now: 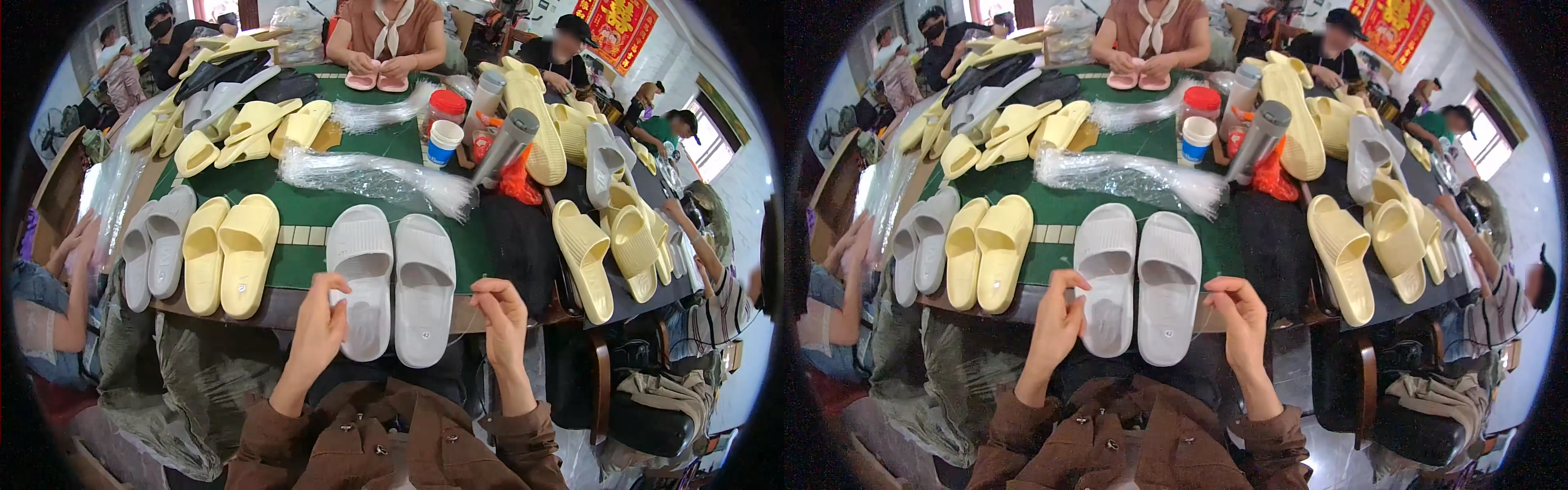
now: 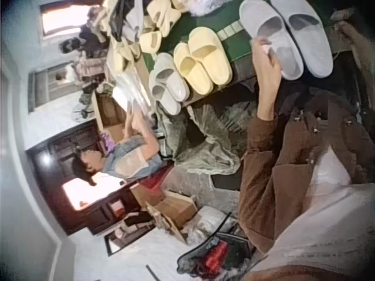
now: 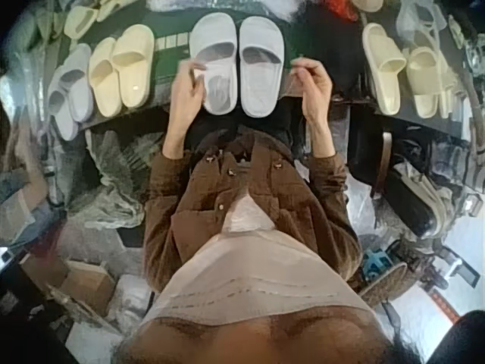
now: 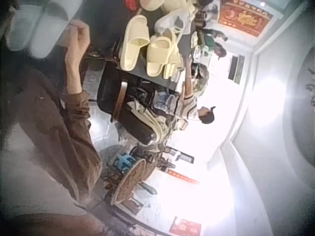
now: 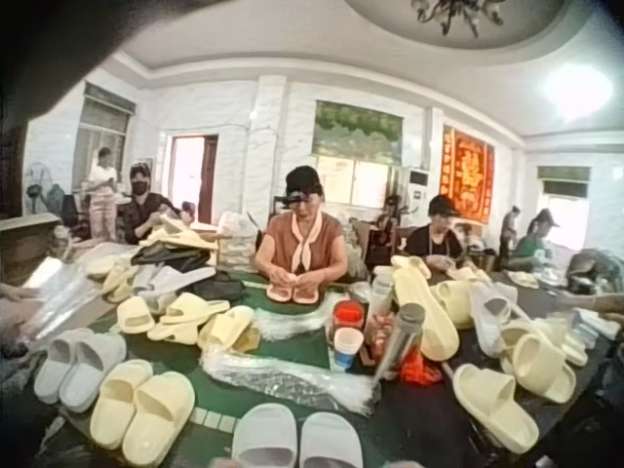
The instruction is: The person sits at a table in a workshop and assembles yellow and white plastic slippers. They pick up pairs of slippers, insert small fasteners into the straps, and place the finished pairs on the table. Other workers are visible in the background performing similar tasks.
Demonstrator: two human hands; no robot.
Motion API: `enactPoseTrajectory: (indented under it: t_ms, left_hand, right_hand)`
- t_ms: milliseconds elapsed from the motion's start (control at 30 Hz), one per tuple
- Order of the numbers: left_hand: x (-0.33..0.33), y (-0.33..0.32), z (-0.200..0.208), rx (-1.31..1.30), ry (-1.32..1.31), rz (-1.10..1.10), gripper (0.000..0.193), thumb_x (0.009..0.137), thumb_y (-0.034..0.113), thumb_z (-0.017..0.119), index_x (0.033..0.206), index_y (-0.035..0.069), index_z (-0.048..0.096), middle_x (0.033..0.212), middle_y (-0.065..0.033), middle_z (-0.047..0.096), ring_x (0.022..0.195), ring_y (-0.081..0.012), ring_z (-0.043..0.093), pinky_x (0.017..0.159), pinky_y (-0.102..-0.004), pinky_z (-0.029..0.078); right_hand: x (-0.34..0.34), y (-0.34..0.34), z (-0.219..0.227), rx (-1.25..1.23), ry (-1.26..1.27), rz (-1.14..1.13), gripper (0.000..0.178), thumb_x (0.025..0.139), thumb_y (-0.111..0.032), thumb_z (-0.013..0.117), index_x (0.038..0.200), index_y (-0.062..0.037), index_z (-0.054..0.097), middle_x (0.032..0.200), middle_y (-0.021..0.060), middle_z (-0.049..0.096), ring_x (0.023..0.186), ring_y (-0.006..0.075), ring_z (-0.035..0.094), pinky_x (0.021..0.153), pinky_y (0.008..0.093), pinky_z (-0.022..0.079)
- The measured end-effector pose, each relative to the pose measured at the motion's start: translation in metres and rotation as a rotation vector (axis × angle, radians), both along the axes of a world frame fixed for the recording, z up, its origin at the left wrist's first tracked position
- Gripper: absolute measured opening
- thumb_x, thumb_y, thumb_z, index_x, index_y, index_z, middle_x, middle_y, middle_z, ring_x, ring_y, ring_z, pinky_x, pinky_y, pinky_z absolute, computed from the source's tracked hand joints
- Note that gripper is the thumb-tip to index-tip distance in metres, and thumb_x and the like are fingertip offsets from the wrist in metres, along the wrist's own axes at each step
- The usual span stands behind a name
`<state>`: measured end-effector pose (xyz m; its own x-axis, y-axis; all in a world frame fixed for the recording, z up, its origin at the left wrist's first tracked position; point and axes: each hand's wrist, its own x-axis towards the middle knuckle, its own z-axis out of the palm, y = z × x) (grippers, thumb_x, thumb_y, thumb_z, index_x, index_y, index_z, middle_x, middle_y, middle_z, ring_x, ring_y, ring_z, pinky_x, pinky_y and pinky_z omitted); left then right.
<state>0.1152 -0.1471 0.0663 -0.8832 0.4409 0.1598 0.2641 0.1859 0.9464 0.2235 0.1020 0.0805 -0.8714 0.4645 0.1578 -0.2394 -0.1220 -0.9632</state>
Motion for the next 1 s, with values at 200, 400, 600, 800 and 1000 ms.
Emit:
enactPoseTrajectory:
  t_ms: [200,400,600,800,1000]
  left_hand:
    - [0.003,0.008,-0.027,-0.067,0.167,-0.056,0.026,0.086,-0.008,0.047,0.109,-0.001,0.055,0.090,-0.0083,0.059,0.061,-0.0126,0.054,0.055,-0.0267,0.043]
    - [-0.015,0.022,-0.037,-0.339,0.269,0.023,0.020,0.085,-0.001,0.050,0.104,-0.002,0.057,0.089,-0.0162,0.060,0.078,-0.0283,0.060,0.067,-0.0365,0.047]
    - [-0.025,0.050,-0.028,-0.411,0.362,0.080,0.033,0.087,0.009,0.053,0.117,-0.005,0.049,0.109,-0.0222,0.053,0.100,-0.0388,0.054,0.084,-0.0458,0.043]
    - [-0.027,0.055,-0.039,-0.528,0.438,-0.056,0.083,0.080,0.038,0.068,0.135,-0.013,0.033,0.135,-0.0316,0.037,0.127,-0.0463,0.035,0.105,-0.0487,0.030]
    - [-0.042,0.073,-0.036,-0.660,0.335,-0.170,0.115,0.064,0.053,0.078,0.139,-0.015,0.023,0.141,-0.0342,0.031,0.134,-0.0485,0.026,0.113,-0.0544,0.016]
  right_hand:
    - [-0.019,-0.015,-0.023,0.593,-0.225,0.209,0.029,0.089,-0.002,0.057,0.117,0.0017,0.059,0.106,0.0081,0.061,0.093,0.0146,0.059,0.080,0.0277,0.047]
    - [-0.041,-0.029,-0.047,1.157,-0.016,0.033,0.038,0.083,0.000,0.059,0.120,0.0077,0.052,0.114,0.0231,0.054,0.095,0.0377,0.058,0.082,0.0418,0.049]
    - [-0.072,-0.028,-0.055,1.244,-0.357,0.102,0.032,0.083,-0.004,0.052,0.112,0.0097,0.054,0.107,0.0264,0.057,0.100,0.0449,0.054,0.088,0.0479,0.044]
    - [-0.109,-0.010,-0.076,1.823,-0.298,0.187,0.037,0.083,-0.012,0.051,0.113,0.0080,0.060,0.112,0.0292,0.058,0.109,0.0442,0.053,0.097,0.0481,0.040]
    - [-0.125,-0.005,-0.114,1.751,-0.121,-0.021,0.041,0.083,-0.014,0.051,0.117,0.0081,0.056,0.119,0.0301,0.053,0.114,0.0442,0.050,0.100,0.0479,0.038]
